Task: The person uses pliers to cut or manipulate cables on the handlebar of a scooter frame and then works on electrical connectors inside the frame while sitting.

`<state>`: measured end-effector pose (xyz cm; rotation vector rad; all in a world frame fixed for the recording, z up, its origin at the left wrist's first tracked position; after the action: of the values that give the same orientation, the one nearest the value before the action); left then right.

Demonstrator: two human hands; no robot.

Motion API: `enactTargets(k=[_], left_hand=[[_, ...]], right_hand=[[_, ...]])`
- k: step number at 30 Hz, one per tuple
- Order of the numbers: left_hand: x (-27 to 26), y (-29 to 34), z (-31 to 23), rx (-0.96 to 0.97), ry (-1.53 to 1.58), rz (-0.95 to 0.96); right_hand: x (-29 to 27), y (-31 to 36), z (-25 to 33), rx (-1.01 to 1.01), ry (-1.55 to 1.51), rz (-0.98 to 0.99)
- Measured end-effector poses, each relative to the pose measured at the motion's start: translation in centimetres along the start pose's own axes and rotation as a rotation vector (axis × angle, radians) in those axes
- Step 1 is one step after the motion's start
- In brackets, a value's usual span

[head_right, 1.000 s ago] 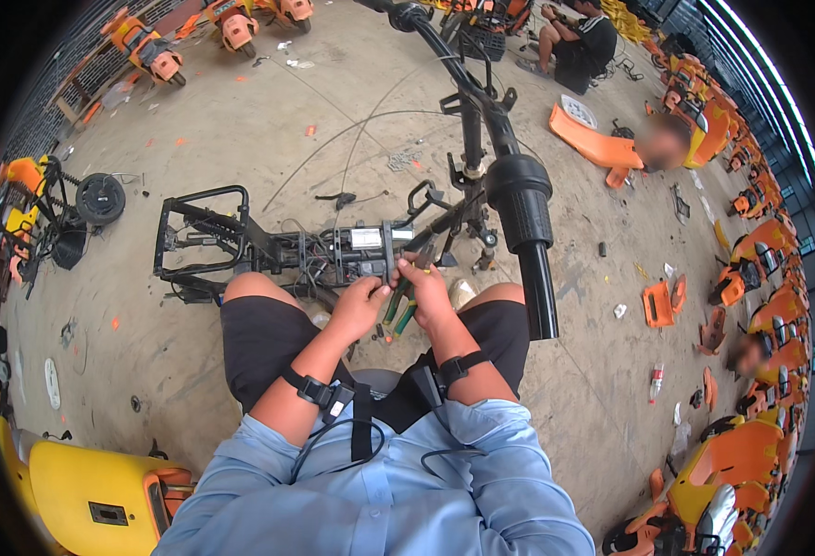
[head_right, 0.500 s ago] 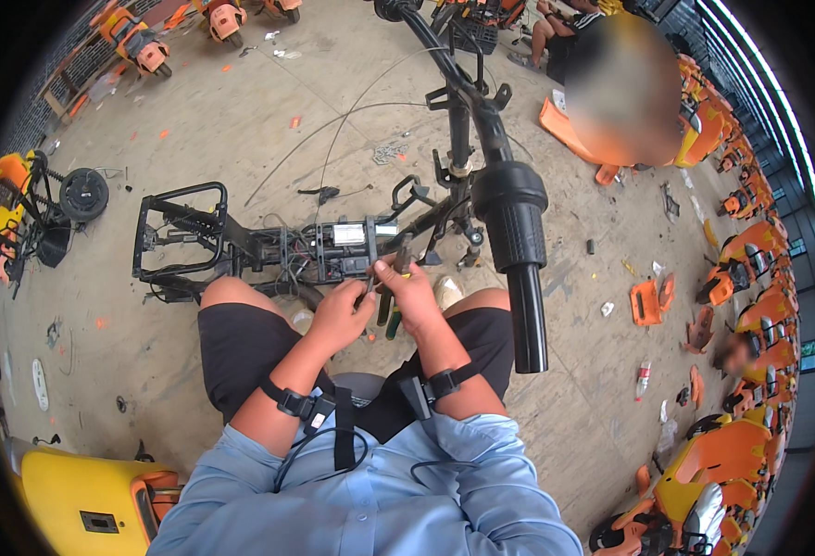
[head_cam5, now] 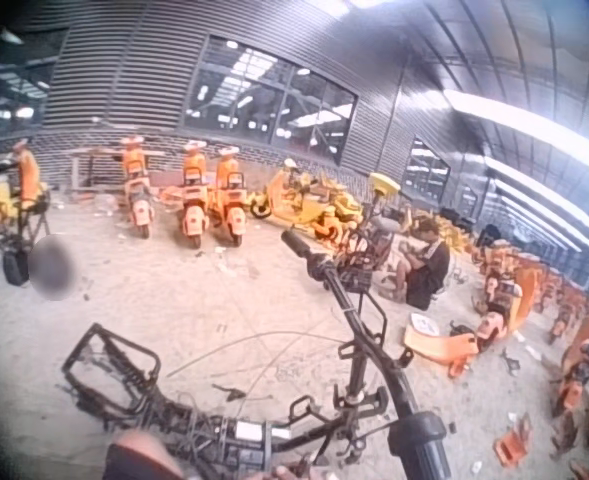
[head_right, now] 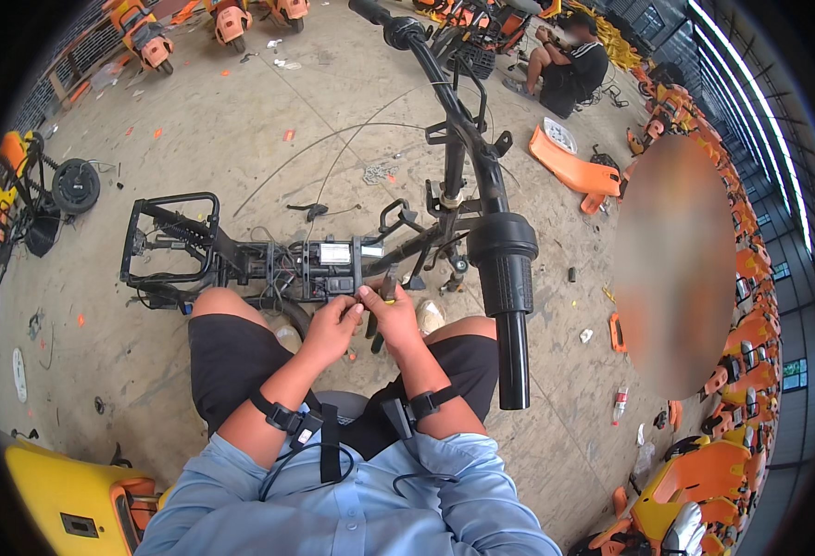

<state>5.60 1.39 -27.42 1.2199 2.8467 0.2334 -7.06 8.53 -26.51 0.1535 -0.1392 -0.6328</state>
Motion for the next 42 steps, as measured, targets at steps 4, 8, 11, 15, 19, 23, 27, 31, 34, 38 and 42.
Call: enactTargets(k=[4,8,11,15,19,23,27,31,34,38,42], left_hand=[[-0.3,0.0,0.1,-0.089,0.192,-0.017],[-0.9,-0.3,0.4,-0.263,0.518,-0.102],[-1.4,-0.4,0.7,-0.339,0.515,-0.105],[-0.8,0.2,0.8,-0.223,0.073,-0.036],[-0.3,1.6,-0.7,-0.024,-0.330,0.129],[-0.3,2.0,-1.4,-0.039,-0.492,0.195],[-1.3,1.9,-2.6,-0.097,-0.631,0.327],[-1.0,1.9,0.1,-0.214,-0.664,0.378],[-1.1,1.2,1.1,-0.417,-0.700,0.343],[-1.3,0.7,2.5,-0.502,-0.708,0.253],[-1.1,-0.3,4.1,-0.473,-0.519,0.123]], right_hand=[[0.2,-0.2,0.0,0.098,-0.055,-0.220],[-0.4,-0.5,0.1,0.136,-0.060,-0.141],[0.3,0.1,0.1,0.155,-0.182,-0.083],[0.8,0.7,0.0,0.162,-0.440,-0.045],[0.1,0.2,-0.3,0.124,-0.508,-0.080],[-0.7,0.5,-0.5,0.175,-0.460,-0.053],[-4.0,-1.0,-0.3,0.194,-0.437,-0.272],[-9.1,-2.2,-0.9,0.127,-0.514,-0.609],[-10.2,-2.5,-0.8,0.080,-0.552,-0.610],[-9.7,-3.1,-0.9,0.124,-0.470,-0.432],[-7.7,-2.6,0.1,0.240,-0.274,-0.271]])
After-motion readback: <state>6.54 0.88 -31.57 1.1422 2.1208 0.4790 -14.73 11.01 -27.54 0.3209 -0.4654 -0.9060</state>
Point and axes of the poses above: each hand's wrist, its own y-axis away from the middle knuckle, its own x-axis out of the palm, z = x × y, the point moved 1 cm from there along -y, towards the middle knuckle, and after that the axes turned 10 degrees about y, right-handed, at the moved point
